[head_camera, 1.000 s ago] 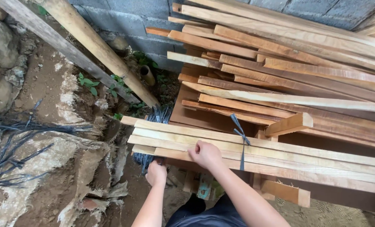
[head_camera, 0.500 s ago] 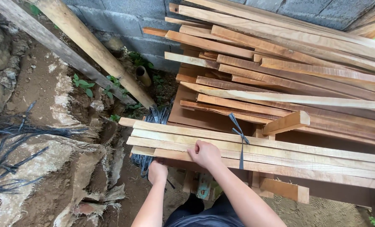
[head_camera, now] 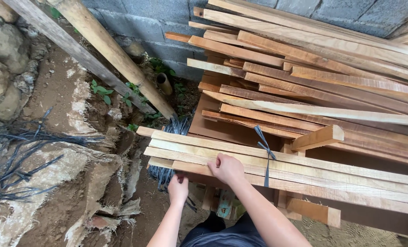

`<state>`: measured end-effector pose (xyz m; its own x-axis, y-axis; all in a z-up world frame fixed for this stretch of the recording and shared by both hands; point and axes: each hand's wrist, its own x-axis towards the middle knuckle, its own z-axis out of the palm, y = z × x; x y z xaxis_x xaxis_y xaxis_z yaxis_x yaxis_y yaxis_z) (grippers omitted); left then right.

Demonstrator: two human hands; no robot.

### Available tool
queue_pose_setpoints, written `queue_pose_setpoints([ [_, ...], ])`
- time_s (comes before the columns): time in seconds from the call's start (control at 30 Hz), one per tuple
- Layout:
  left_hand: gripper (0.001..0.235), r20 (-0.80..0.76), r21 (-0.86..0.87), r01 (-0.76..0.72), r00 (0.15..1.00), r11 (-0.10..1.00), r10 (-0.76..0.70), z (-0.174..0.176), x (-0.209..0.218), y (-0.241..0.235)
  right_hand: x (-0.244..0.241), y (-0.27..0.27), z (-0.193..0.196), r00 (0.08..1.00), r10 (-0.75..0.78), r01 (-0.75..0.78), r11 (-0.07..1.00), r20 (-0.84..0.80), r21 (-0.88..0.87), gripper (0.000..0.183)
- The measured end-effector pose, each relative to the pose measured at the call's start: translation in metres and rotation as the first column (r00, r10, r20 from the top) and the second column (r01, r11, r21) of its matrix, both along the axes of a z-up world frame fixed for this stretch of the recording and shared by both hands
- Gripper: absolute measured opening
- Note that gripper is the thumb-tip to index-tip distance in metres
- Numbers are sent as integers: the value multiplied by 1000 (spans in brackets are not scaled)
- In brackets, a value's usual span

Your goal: The person gathers several thin wooden planks from a pile, aligns them into a neat stack, and secures the bundle using black plastic ties. The person wraps the ties around the wood and twists them tight to hold the planks together.

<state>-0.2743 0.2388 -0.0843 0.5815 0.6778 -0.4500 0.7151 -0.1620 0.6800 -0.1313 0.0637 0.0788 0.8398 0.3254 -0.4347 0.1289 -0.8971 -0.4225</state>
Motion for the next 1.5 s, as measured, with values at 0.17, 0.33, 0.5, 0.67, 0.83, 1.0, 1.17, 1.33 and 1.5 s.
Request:
queue_pose_setpoints([
  [0.17,18,139,-222,43,990,974,-12,24,-17,-25,1,-2,-3,1000,5,-5,1000,-3,8,44],
  [0.33,12,181,-413,106,983,905,-33,50,-40,-57,-7,-9,0,999,26,-25,999,-33,28,44],
  [0.5,12,263,-389,233,955,891,-135,52,-44,-71,-48,-22,-5,998,57,-55,988,-10,145,44],
  [0.67,13,314,-190,384,896,903,-315,71,-33,-68,-59,-10,-11,995,74,-64,989,-66,136,44],
  [0.83,14,321,-239,423,884,874,-340,51,-28,-53,-69,-10,-52,995,94,-91,984,-12,154,33],
  [1.0,18,307,-52,358,894,932,-327,15,-31,-30,-90,6,-81,959,-156,239,895,-238,377,31],
  [1.17,46,32,348,180,979,920,-204,24,-14,-7,-105,20,-144,816,-245,477,796,-523,372,53],
  [1.33,88,-322,405,377,911,833,-256,39,2,14,-108,24,-161,852,-192,395,846,-487,357,67],
  [1.5,97,-507,124,546,753,828,-420,26,13,13,-102,16,-143,856,-45,263,896,-515,357,38],
])
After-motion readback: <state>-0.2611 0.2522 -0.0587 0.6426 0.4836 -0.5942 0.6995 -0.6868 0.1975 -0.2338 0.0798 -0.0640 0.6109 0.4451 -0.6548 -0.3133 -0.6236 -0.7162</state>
